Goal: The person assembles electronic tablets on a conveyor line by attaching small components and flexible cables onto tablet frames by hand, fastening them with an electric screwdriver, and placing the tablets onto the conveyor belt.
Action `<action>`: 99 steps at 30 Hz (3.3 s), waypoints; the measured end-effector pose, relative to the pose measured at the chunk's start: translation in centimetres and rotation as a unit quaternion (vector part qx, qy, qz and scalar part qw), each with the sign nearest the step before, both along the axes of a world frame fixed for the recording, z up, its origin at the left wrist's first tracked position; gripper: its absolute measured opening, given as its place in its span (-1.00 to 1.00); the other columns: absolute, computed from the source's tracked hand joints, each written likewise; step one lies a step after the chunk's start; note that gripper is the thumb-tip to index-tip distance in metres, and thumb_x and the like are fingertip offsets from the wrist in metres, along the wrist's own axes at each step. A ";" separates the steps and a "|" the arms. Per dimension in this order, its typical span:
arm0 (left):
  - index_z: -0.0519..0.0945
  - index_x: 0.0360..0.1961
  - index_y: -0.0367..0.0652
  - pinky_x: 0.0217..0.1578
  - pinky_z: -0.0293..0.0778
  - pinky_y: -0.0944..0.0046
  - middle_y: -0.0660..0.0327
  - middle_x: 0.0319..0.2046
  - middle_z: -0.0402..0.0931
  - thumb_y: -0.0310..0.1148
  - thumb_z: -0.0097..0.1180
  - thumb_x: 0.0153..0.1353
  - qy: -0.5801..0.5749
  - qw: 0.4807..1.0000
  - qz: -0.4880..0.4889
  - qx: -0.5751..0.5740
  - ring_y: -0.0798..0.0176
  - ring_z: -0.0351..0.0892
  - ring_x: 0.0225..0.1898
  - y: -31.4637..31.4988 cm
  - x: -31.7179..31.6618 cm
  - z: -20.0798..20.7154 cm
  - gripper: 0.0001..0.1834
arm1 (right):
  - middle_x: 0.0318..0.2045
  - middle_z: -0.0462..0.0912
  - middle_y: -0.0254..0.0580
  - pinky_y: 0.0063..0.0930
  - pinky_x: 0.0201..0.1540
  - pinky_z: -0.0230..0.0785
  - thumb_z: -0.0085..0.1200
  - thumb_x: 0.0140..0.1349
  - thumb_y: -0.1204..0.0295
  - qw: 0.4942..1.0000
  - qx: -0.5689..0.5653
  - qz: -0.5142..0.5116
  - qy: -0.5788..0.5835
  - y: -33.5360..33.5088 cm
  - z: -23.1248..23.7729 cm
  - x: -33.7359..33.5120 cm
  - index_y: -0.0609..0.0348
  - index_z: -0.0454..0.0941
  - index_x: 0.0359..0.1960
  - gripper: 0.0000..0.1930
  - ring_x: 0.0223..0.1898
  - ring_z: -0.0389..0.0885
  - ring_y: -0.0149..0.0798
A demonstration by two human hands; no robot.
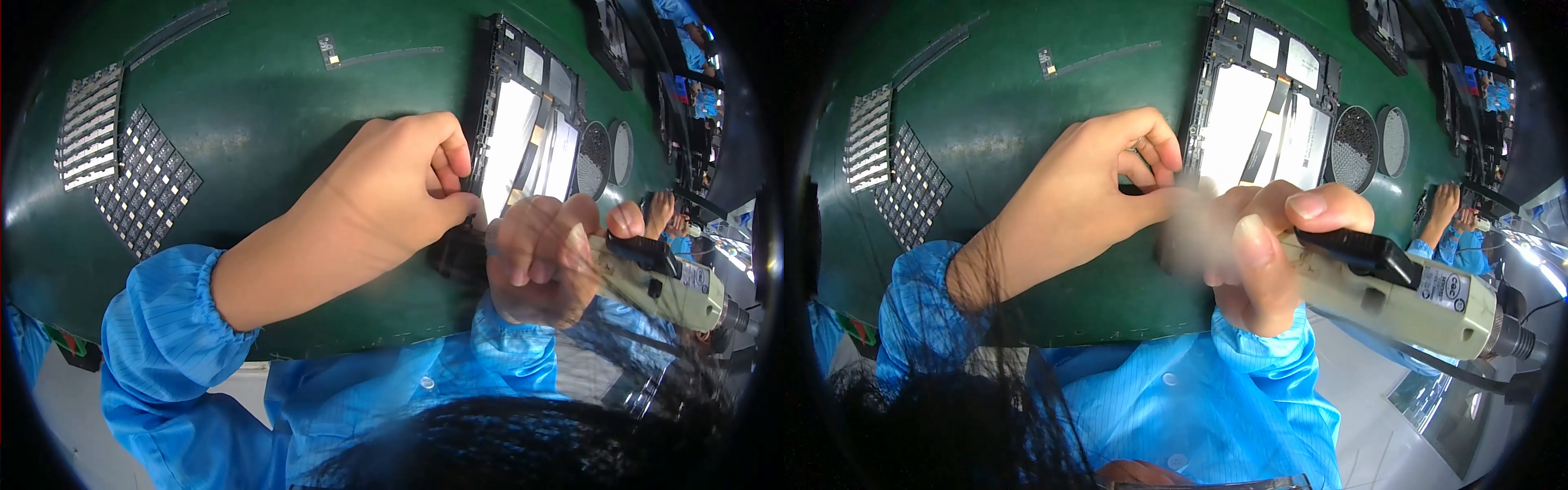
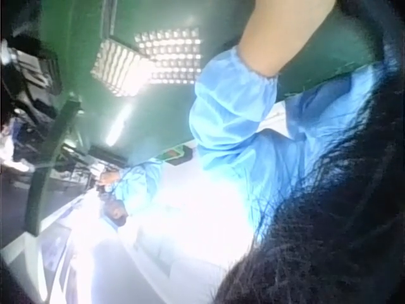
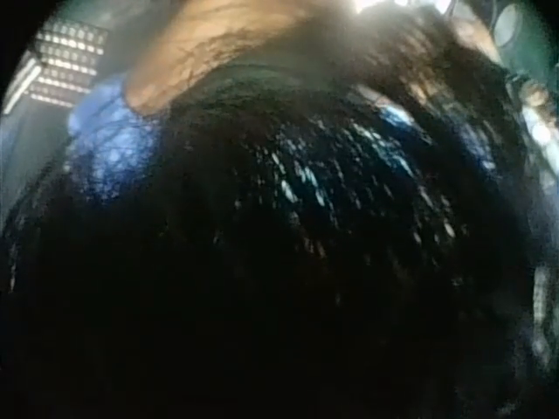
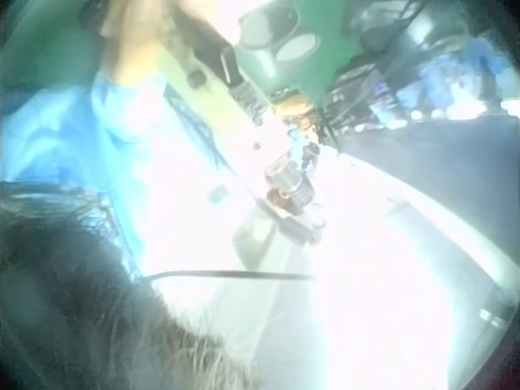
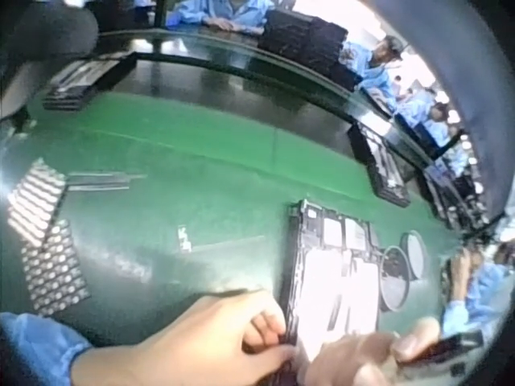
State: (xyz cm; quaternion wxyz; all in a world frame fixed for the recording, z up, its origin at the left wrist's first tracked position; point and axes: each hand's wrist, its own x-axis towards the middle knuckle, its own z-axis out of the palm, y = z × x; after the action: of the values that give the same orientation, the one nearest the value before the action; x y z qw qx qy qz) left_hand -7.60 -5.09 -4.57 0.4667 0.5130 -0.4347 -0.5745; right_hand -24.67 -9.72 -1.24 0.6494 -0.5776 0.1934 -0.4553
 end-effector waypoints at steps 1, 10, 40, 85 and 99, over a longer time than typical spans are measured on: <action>0.48 -0.28 -0.35 -0.28 0.52 0.35 0.15 -0.33 0.51 -0.55 0.25 0.07 0.002 1.000 0.001 -0.001 0.32 0.58 -0.32 0.0 0.0 0.0 -0.78 | -0.65 0.32 -0.36 -0.62 -0.76 0.20 -0.03 0.23 0.62 1.000 -0.001 0.000 0.000 0.0 0.0 0.0 -0.19 0.27 0.04 -0.59 -0.82 0.21 -0.46; 0.48 -0.28 -0.35 -0.28 0.52 0.35 0.14 -0.33 0.52 -0.55 0.25 0.07 -0.011 1.000 0.002 -0.003 0.31 0.59 -0.31 0.2 0.1 0.0 -0.78 | -0.64 0.32 -0.39 -0.62 -0.76 0.19 0.04 0.21 0.60 1.000 0.001 -0.024 -0.005 0.4 -0.2 0.2 -0.19 0.25 0.04 -0.56 -0.81 0.22 -0.48; 0.53 -0.19 -0.22 -0.14 0.51 0.18 0.15 -0.18 0.49 -0.49 0.26 0.13 -0.434 0.854 0.081 -0.273 0.08 0.54 -0.16 -0.3 2.5 3.7 -0.77 | -0.59 0.48 -0.18 -0.51 -0.62 0.30 0.17 0.15 0.72 0.972 -0.152 0.026 0.177 0.8 0.2 -0.7 0.14 0.31 -0.20 -0.69 -0.67 0.40 -0.39; 0.49 0.17 0.06 -0.06 0.50 -0.09 -0.18 0.00 0.43 -0.03 0.22 0.22 -0.597 0.753 0.201 -0.189 -0.27 0.52 -0.03 -27.6 -9.3 0.1 -0.48 | -0.59 0.47 -0.27 -0.54 -0.68 0.15 0.15 0.14 0.67 0.966 0.000 -0.225 -0.129 -15.1 1.8 -17.6 0.41 0.40 0.00 -0.63 -0.72 0.32 -0.43; 0.67 0.03 0.05 -0.10 0.46 0.25 -0.02 0.03 0.41 -0.25 0.28 0.23 -0.417 0.839 0.253 -0.240 0.14 0.48 -0.13 -20.0 -7.2 2.7 -0.67 | -0.65 0.39 -0.28 -0.52 -0.71 0.11 0.12 0.13 0.62 0.973 -0.017 -0.230 -0.003 -16.1 0.3 -17.4 0.37 0.42 -0.03 -0.66 -0.76 0.28 -0.44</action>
State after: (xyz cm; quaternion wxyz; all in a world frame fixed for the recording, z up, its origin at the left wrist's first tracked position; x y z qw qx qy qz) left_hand -14.82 -25.10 -1.83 0.4785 0.6686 -0.5674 -0.0457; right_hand -42.05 -25.80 -0.98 0.5179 -0.5272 0.3110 -0.5976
